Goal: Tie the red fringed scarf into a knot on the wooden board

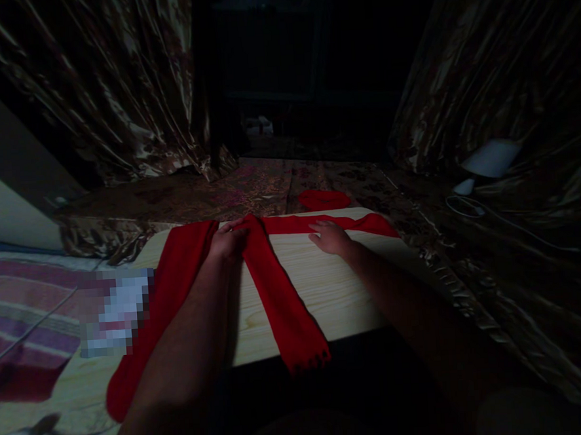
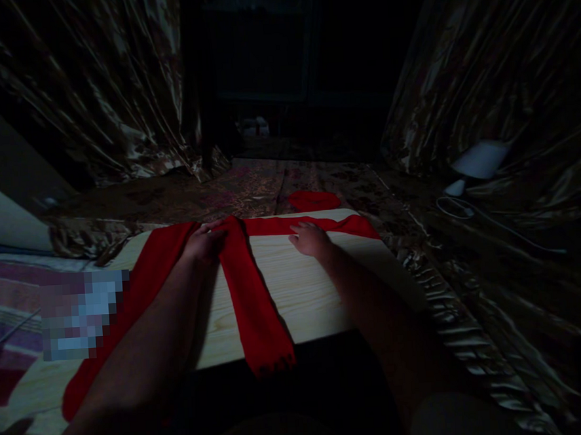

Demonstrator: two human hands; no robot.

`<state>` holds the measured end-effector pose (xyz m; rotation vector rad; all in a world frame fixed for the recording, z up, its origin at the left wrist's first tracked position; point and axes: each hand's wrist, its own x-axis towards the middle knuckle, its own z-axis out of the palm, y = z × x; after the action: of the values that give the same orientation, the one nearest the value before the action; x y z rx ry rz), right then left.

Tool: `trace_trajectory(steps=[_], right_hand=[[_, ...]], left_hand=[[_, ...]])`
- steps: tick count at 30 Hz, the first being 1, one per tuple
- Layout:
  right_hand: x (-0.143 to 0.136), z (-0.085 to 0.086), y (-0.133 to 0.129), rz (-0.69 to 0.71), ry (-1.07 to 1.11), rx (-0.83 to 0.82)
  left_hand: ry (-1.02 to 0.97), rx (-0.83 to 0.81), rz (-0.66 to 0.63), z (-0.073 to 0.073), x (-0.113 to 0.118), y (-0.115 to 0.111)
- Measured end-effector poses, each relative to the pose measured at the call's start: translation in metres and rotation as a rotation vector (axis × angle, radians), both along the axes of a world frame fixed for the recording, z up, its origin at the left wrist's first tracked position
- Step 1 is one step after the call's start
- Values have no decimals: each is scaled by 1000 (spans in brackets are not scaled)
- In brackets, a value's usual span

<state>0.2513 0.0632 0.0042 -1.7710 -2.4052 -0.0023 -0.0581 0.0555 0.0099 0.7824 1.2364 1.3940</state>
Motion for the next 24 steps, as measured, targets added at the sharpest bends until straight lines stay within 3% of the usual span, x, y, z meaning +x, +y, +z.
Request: trace_trajectory(steps=[10,14,20,24], right_hand=[[17,-1,3,23,4,20],[32,-5,11,-9,25,42],[41,-9,25,-37,39,-5],[41,-8,26,-34,39,-30]], left_hand=[[-158,19,138,3,-4,-2],[-171,-18,88,6,3,-4],[-168,59,-7,1,5,-1],[-68,62,23,-6,6,5]])
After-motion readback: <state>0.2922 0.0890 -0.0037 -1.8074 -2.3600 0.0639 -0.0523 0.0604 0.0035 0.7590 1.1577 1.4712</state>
